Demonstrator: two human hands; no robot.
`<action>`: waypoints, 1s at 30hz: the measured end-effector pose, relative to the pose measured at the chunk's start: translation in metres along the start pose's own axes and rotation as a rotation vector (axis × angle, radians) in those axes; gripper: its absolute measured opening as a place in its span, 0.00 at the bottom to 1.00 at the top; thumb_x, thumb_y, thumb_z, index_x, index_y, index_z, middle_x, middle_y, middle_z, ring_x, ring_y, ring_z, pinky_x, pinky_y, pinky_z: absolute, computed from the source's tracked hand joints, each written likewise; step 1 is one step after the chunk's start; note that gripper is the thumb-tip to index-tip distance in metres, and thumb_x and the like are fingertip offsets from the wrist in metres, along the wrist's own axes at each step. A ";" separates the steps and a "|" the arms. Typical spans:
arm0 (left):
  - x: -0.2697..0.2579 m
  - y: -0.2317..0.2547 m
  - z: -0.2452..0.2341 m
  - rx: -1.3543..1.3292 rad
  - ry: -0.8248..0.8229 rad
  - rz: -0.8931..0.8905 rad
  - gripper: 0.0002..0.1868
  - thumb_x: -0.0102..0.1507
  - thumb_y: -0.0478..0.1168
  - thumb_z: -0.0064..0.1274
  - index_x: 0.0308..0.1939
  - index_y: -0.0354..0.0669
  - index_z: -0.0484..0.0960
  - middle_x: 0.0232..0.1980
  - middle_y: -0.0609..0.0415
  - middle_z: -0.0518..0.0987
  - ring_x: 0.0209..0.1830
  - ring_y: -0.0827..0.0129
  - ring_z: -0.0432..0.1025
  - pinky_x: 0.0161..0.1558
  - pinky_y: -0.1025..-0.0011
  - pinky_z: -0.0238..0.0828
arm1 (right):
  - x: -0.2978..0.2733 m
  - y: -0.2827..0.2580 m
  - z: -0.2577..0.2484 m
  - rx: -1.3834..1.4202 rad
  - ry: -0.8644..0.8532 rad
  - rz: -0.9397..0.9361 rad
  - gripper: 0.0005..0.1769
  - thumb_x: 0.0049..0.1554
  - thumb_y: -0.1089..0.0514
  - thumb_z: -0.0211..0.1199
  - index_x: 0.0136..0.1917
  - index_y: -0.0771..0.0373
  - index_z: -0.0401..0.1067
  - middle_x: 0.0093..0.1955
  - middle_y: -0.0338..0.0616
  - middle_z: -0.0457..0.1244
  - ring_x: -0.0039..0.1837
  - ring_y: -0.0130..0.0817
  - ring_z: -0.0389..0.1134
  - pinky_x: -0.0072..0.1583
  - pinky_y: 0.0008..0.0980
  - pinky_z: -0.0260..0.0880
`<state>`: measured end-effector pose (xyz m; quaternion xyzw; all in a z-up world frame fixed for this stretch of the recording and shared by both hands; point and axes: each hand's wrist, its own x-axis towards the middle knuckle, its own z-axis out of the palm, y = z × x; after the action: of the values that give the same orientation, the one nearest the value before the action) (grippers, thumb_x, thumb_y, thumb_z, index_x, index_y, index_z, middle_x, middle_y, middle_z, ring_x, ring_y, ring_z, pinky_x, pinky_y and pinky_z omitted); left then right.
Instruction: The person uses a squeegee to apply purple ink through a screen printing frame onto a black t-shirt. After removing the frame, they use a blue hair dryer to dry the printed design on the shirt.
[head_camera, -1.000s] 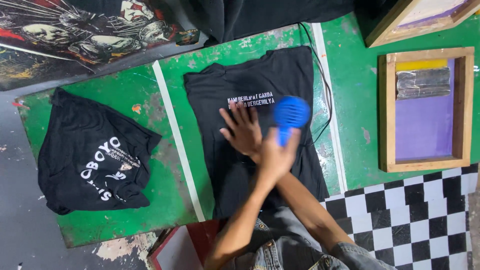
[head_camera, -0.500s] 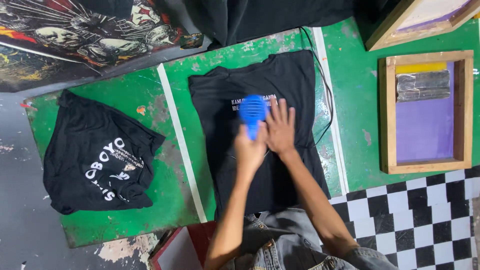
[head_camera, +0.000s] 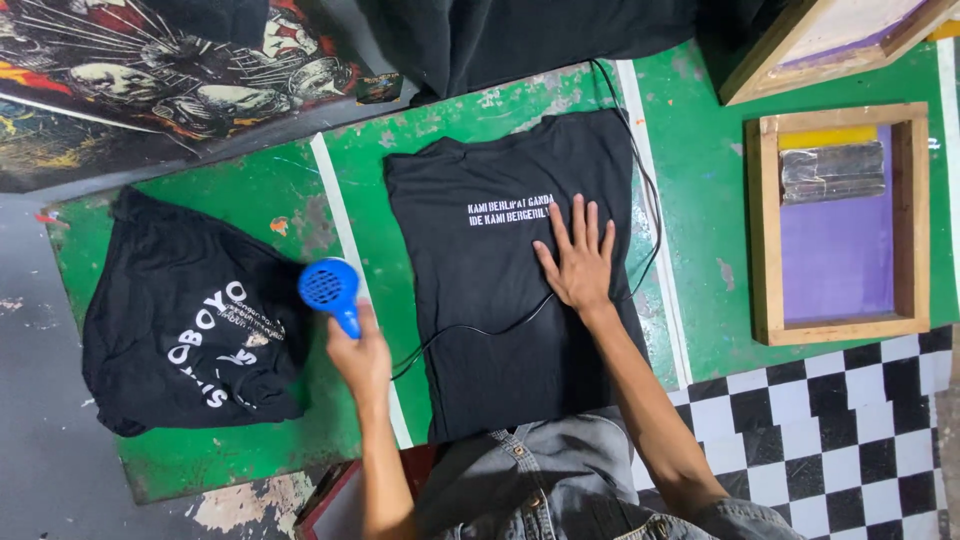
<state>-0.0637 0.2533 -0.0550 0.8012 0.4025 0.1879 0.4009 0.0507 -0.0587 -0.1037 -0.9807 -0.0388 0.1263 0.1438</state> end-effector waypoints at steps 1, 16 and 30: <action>-0.008 0.002 0.006 -0.003 -0.041 -0.035 0.16 0.65 0.47 0.62 0.32 0.40 0.76 0.25 0.46 0.72 0.24 0.60 0.67 0.32 0.64 0.62 | 0.005 -0.003 0.001 -0.017 -0.003 -0.020 0.38 0.67 0.30 0.37 0.85 0.37 0.39 0.88 0.46 0.30 0.86 0.49 0.28 0.79 0.62 0.26; -0.150 0.180 0.116 -0.217 -0.633 0.196 0.16 0.63 0.54 0.56 0.31 0.49 0.75 0.20 0.49 0.75 0.23 0.51 0.76 0.22 0.64 0.67 | 0.043 -0.085 0.053 -0.149 0.246 -0.320 0.40 0.64 0.31 0.48 0.84 0.40 0.45 0.87 0.47 0.34 0.85 0.48 0.38 0.78 0.56 0.40; -0.034 0.118 0.068 -0.006 -0.425 0.015 0.20 0.62 0.56 0.57 0.30 0.42 0.77 0.22 0.37 0.77 0.27 0.39 0.76 0.26 0.51 0.66 | 0.042 -0.039 0.020 -0.051 0.120 -0.228 0.36 0.66 0.32 0.43 0.84 0.36 0.45 0.88 0.36 0.34 0.86 0.41 0.32 0.80 0.55 0.31</action>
<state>0.0169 0.1510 -0.0021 0.8246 0.3022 0.0187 0.4779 0.0851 -0.0112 -0.1204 -0.9791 -0.1444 0.0492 0.1342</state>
